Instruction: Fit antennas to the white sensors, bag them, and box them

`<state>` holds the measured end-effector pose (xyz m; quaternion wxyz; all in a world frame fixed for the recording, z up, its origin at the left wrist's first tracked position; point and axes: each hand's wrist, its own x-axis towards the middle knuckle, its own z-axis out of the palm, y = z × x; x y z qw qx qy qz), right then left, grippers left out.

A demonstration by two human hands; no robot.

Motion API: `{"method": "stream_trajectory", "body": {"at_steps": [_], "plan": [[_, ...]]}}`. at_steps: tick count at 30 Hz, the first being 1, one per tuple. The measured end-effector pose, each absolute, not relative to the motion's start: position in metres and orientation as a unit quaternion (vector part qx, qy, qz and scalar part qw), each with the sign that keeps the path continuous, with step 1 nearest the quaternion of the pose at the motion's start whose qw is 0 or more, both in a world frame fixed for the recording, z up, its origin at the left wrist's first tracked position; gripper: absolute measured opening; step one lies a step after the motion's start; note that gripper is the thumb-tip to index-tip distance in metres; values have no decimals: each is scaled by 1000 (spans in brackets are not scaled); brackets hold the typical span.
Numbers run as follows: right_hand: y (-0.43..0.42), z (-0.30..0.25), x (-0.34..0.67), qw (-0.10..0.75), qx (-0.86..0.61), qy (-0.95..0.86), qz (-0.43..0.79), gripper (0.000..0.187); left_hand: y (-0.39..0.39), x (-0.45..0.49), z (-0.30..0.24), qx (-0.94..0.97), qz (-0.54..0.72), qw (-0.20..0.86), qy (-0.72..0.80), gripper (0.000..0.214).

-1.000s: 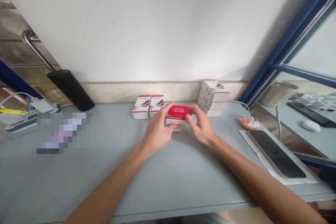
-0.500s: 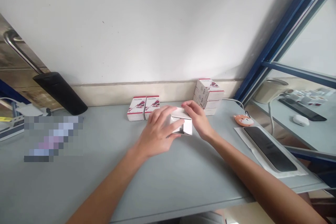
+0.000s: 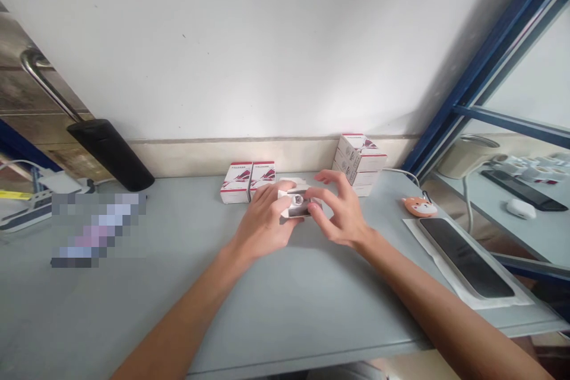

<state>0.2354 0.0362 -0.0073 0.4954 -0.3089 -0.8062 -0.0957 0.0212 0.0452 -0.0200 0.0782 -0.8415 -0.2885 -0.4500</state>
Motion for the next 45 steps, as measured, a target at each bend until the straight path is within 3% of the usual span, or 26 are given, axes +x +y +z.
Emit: {"method": "stream_trajectory", "body": {"at_steps": [6,13,18,22,30,34,40,43,45], "plan": [[39,-7,234,556,-346,-753,-63,22,44,19,-17,-832,-450,116,-304,41],[47,-14,237,501,-355,-787,-51,32,48,15,-15,-835,-437,187,-277,43],[41,-10,231,505,-378,-775,-33,19,45,17,-13,-831,-427,209,-288,46],[31,-7,222,486,-385,-785,-6,22,42,18,-11,-839,-381,251,-297,45],[33,-3,221,498,-395,-767,85,16,40,20,-10,-845,-376,232,-300,43],[36,-5,223,522,-382,-762,24,10,43,19,-12,-852,-384,209,-289,44],[41,0,236,589,-378,-685,-203,15,48,17,-17,-823,-428,120,-353,44],[53,-7,246,545,-465,-674,-182,13,53,14,-23,-797,-467,80,-376,46],[63,-21,250,470,-520,-696,-156,17,56,12,-27,-782,-493,71,-374,50]]}}
